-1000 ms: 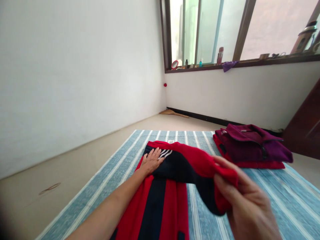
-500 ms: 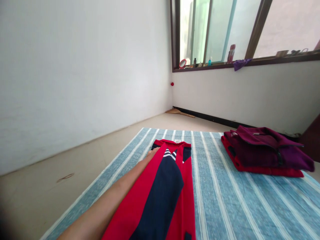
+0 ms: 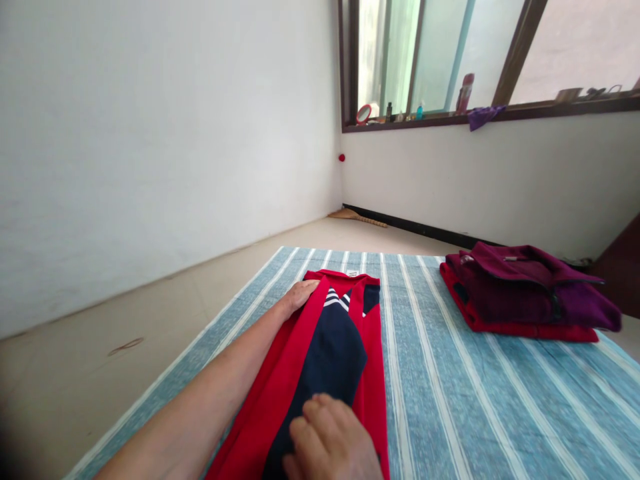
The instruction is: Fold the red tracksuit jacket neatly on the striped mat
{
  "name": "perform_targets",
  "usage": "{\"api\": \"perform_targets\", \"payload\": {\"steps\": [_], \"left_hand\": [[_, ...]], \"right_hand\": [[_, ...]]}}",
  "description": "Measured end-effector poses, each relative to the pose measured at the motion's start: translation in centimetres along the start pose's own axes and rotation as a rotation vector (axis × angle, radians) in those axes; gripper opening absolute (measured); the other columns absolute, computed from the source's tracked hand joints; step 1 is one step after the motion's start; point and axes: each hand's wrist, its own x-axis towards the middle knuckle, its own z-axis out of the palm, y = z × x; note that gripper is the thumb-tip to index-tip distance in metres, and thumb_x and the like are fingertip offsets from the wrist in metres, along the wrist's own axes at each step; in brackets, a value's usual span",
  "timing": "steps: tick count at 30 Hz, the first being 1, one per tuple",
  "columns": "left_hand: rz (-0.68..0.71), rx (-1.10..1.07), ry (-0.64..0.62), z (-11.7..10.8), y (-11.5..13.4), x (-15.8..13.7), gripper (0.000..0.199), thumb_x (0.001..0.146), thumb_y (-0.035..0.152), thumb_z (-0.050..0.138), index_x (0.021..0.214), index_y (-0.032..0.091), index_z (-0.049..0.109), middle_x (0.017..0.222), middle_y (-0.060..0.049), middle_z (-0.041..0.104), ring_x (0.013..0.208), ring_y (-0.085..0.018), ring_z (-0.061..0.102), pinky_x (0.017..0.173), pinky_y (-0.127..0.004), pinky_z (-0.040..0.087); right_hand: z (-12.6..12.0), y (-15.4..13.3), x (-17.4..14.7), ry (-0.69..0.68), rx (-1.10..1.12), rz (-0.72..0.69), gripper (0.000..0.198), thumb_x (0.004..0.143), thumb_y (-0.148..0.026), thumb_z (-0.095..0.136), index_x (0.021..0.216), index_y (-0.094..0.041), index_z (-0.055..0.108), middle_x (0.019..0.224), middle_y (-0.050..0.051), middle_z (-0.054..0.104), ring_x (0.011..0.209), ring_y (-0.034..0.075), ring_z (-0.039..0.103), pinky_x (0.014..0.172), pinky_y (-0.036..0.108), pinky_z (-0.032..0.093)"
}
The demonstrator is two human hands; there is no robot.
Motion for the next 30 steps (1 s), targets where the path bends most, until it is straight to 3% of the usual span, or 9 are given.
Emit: {"api": "perform_targets", "payload": {"steps": [3, 5, 12, 15, 20, 24, 27, 30], "left_hand": [[0.004, 0.020, -0.008, -0.2, 0.2, -0.1, 0.037, 0.091, 0.043, 0.047, 0.105, 0.014, 0.064, 0.103, -0.004, 0.067, 0.094, -0.024, 0.062, 0.084, -0.037, 0.050], [0.016, 0.051, -0.009, -0.2, 0.4, -0.1, 0.036, 0.089, 0.042, 0.048, 0.106, 0.016, 0.066, 0.099, -0.002, 0.070, 0.093, -0.023, 0.064, 0.084, -0.032, 0.049], [0.016, 0.230, 0.053, 0.9, 0.6, -0.2, 0.043, 0.080, 0.021, 0.053, 0.123, 0.021, 0.056, 0.123, -0.004, 0.063, 0.112, -0.021, 0.057, 0.098, -0.031, 0.040], [0.008, 0.304, 0.070, 1.2, 0.9, -0.6, 0.047, 0.080, 0.017, 0.052, 0.127, 0.022, 0.050, 0.125, -0.004, 0.061, 0.114, -0.021, 0.055, 0.100, -0.033, 0.038], [0.045, 0.393, 0.064, 0.9, 3.5, -2.1, 0.038, 0.079, 0.013, 0.051, 0.116, 0.019, 0.055, 0.114, -0.007, 0.064, 0.107, -0.023, 0.057, 0.096, -0.036, 0.042], [0.140, 0.434, -0.033, 0.6, 6.5, -6.5, 0.026, 0.080, 0.017, 0.053, 0.105, 0.018, 0.061, 0.111, -0.008, 0.063, 0.108, -0.024, 0.057, 0.098, -0.035, 0.041], [0.230, 0.438, -0.162, 0.5, 8.2, -12.4, 0.029, 0.077, 0.022, 0.060, 0.106, 0.019, 0.062, 0.121, -0.007, 0.060, 0.119, -0.024, 0.050, 0.103, -0.035, 0.038], [0.314, 0.444, -0.273, -0.1, 9.5, -19.2, 0.035, 0.080, 0.023, 0.060, 0.113, 0.015, 0.059, 0.135, -0.014, 0.051, 0.128, -0.027, 0.043, 0.107, -0.041, 0.035]], "right_hand": [[-1.0, 2.9, 0.4, 0.159, -0.306, 0.063, 0.039, 0.087, -0.018, 0.050, 0.125, -0.020, 0.054, 0.132, 0.013, 0.053, 0.124, 0.030, 0.047, 0.097, 0.050, 0.046], [-1.5, 3.9, 0.5, 0.184, -0.420, 0.119, 0.046, 0.084, -0.022, 0.054, 0.130, -0.017, 0.051, 0.140, 0.014, 0.044, 0.131, 0.030, 0.038, 0.101, 0.051, 0.041], [-1.4, 5.0, 0.4, -0.105, -0.490, 0.395, 0.062, 0.089, -0.049, 0.049, 0.139, -0.012, 0.042, 0.145, 0.017, 0.034, 0.135, 0.030, 0.029, 0.107, 0.050, 0.031], [-1.6, 4.8, 0.4, -0.131, -0.485, 0.421, 0.063, 0.090, -0.052, 0.045, 0.140, -0.014, 0.040, 0.148, 0.015, 0.029, 0.137, 0.029, 0.025, 0.109, 0.050, 0.027], [-1.8, 4.7, 0.4, -0.131, -0.470, 0.420, 0.063, 0.090, -0.054, 0.042, 0.140, -0.016, 0.040, 0.149, 0.013, 0.028, 0.138, 0.028, 0.022, 0.110, 0.048, 0.024], [-1.9, 4.8, 0.2, -0.141, -0.462, 0.417, 0.064, 0.090, -0.054, 0.042, 0.140, -0.013, 0.040, 0.149, 0.015, 0.028, 0.138, 0.028, 0.021, 0.111, 0.047, 0.022], [-2.0, 4.9, 0.1, -0.147, -0.464, 0.416, 0.065, 0.090, -0.054, 0.042, 0.140, -0.013, 0.040, 0.149, 0.015, 0.029, 0.138, 0.029, 0.022, 0.111, 0.047, 0.022], [-2.0, 5.1, 0.0, -0.155, -0.465, 0.422, 0.066, 0.090, -0.054, 0.043, 0.140, -0.012, 0.040, 0.149, 0.015, 0.030, 0.138, 0.029, 0.022, 0.111, 0.046, 0.021]]}}
